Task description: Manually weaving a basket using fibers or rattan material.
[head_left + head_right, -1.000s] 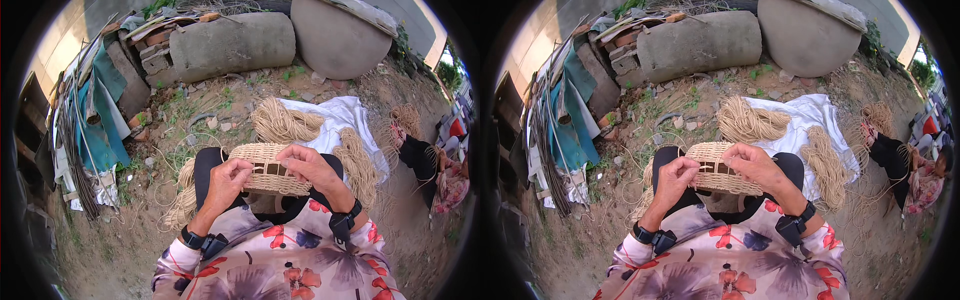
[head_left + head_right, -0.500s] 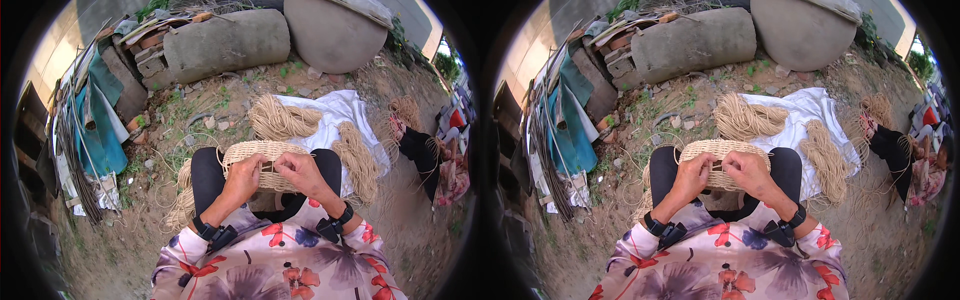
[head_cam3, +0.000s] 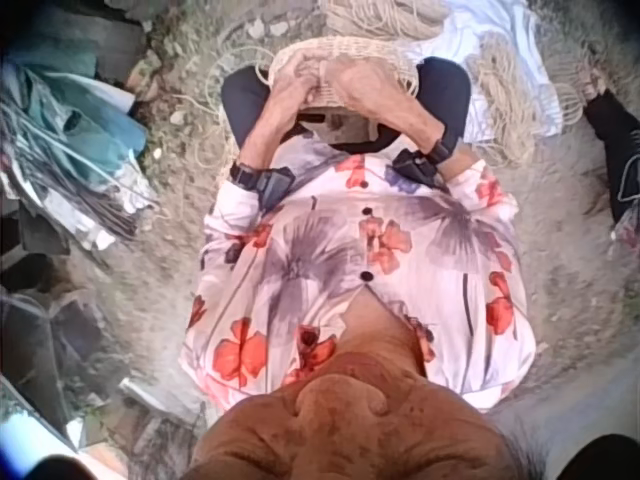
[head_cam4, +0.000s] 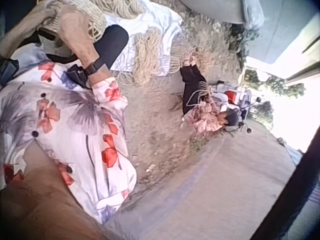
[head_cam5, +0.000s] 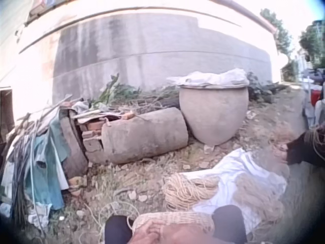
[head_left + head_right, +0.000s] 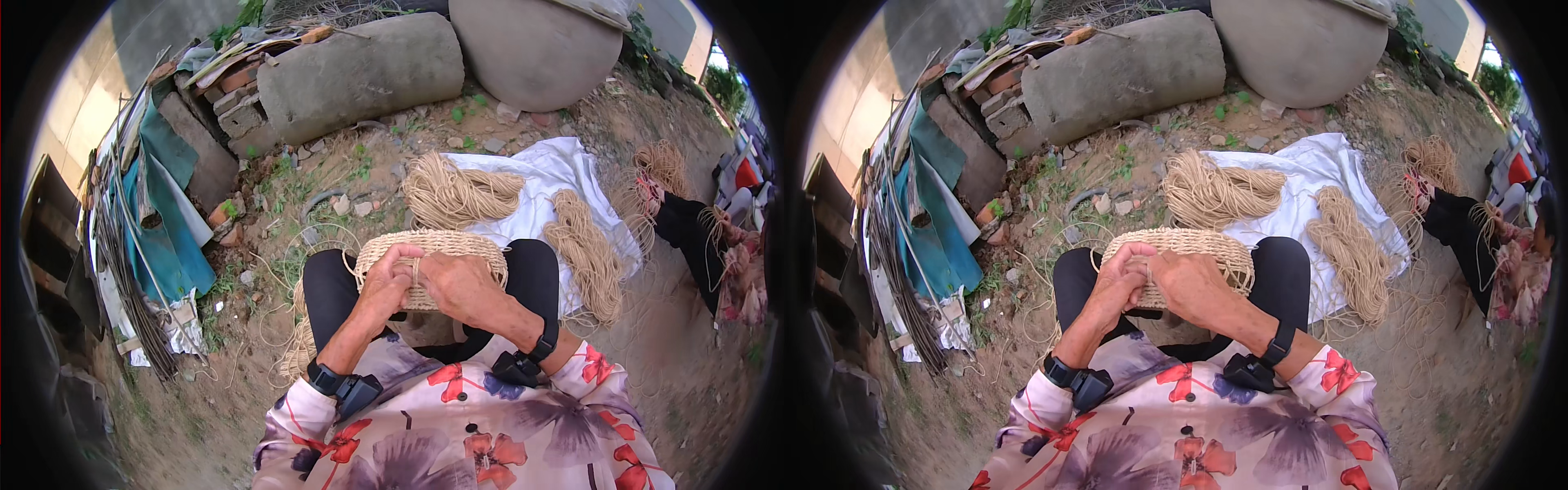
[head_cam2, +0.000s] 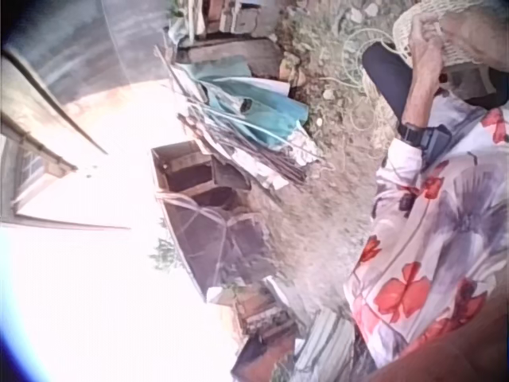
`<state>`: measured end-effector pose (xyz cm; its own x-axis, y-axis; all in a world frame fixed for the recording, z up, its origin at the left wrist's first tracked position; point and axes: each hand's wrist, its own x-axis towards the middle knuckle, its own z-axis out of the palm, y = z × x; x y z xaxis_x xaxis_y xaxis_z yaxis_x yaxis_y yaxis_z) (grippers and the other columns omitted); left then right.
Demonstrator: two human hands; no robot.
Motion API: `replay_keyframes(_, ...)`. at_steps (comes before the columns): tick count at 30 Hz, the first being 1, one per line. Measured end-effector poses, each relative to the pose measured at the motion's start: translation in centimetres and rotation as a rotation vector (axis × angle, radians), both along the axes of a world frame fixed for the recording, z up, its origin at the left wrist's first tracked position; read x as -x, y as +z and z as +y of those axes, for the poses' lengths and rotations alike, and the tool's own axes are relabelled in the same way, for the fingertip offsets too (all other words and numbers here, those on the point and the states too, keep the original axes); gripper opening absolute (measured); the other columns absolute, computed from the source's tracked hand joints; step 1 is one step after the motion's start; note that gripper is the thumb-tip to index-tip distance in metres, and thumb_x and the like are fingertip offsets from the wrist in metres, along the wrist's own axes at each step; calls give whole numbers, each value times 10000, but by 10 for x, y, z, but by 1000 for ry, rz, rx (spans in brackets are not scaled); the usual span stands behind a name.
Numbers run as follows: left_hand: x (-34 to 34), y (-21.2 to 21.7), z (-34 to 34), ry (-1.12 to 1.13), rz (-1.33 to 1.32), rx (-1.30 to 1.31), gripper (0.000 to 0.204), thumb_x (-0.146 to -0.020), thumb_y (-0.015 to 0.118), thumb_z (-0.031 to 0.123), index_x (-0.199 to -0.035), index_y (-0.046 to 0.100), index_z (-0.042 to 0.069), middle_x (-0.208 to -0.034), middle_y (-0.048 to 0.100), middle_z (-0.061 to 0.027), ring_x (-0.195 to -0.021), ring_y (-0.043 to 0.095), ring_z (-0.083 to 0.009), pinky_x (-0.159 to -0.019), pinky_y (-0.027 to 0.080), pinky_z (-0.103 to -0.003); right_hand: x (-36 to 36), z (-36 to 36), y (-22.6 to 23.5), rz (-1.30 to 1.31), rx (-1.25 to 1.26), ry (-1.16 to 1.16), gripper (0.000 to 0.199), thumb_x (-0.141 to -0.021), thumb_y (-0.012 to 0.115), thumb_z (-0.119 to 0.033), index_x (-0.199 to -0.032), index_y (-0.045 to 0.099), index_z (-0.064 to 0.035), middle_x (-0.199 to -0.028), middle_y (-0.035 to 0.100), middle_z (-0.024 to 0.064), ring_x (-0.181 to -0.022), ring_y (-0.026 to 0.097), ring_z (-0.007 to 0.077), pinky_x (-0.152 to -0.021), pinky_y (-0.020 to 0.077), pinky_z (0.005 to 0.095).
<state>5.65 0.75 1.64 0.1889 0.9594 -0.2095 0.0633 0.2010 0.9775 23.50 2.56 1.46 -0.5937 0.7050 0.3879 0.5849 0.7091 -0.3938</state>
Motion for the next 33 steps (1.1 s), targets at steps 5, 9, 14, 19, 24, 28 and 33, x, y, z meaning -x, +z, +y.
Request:
replay_keyframes(5, 4, 16, 1, 83, 730, -639, 276, -876, 571, 58, -1145, 630, 36, -768, 679, -60, -609, 603, -97, -538, 493, -260, -31, 2, 12, 0, 196, -6, 138, -847, 536, -122, -829, 569, 11, -749, 615, 198, -700, 630, 384, -619, 489, 469)
replay_keyframes(9, -6, 29, 5, 51, 416, -414, 212, -919, 602, 98, -1113, 647, 28, -823, 684, -32, -620, 574, -70, -542, 486, -245, -78, 0, 16, 216, 382, -8, 144, -860, 590, -146, -811, 555, -15, -684, 577, 151, -607, 576, 319, -565, 432, 415)
replay_keyframes(14, -40, 28, -5, -184, 310, -373, 176, -904, 615, 90, -1053, 670, 14, -773, 683, -79, -648, 606, -101, -589, 487, -275, -76, -2, 29, 382, 468, 4, 160, -876, 648, -151, -825, 582, -15, -663, 562, 88, -578, 526, 182, -536, 404, 347)
replay_keyframes(19, -23, 24, -12, -58, 359, -374, 108, -895, 647, 49, -976, 672, -17, -739, 656, -30, -625, 588, -74, -573, 495, -238, -62, -3, 12, 481, 549, 87, 101, -904, 639, -90, -896, 601, 4, -681, 525, 12, -643, 477, 78, -572, 407, 263)
replay_keyframes(24, -15, 32, -23, 75, 489, -435, 73, -869, 668, 30, -922, 676, -21, -720, 648, -23, -623, 595, -70, -559, 497, -233, -37, 5, -2, 487, 586, 138, 59, -915, 613, -70, -921, 616, -12, -712, 564, 15, -672, 498, 71, -591, 421, 258)
replay_keyframes(28, -17, 21, -20, 59, 690, -653, 96, -849, 651, 30, -924, 672, -26, -743, 668, -94, -610, 628, -138, -588, 503, -286, -25, 13, -26, 385, 175, 71, 94, -859, 609, -119, -872, 648, -34, -778, 638, 131, -688, 626, 299, -631, 485, 397)
replay_keyframes(33, -24, 6, -18, 33, 702, -649, 69, -829, 647, 25, -893, 672, 21, -821, 669, -164, -718, 657, -342, -662, 513, -398, -41, 3, -15, 370, 118, -56, 97, -846, 618, -122, -877, 659, -40, -791, 646, 117, -733, 632, 311, -658, 495, 401)
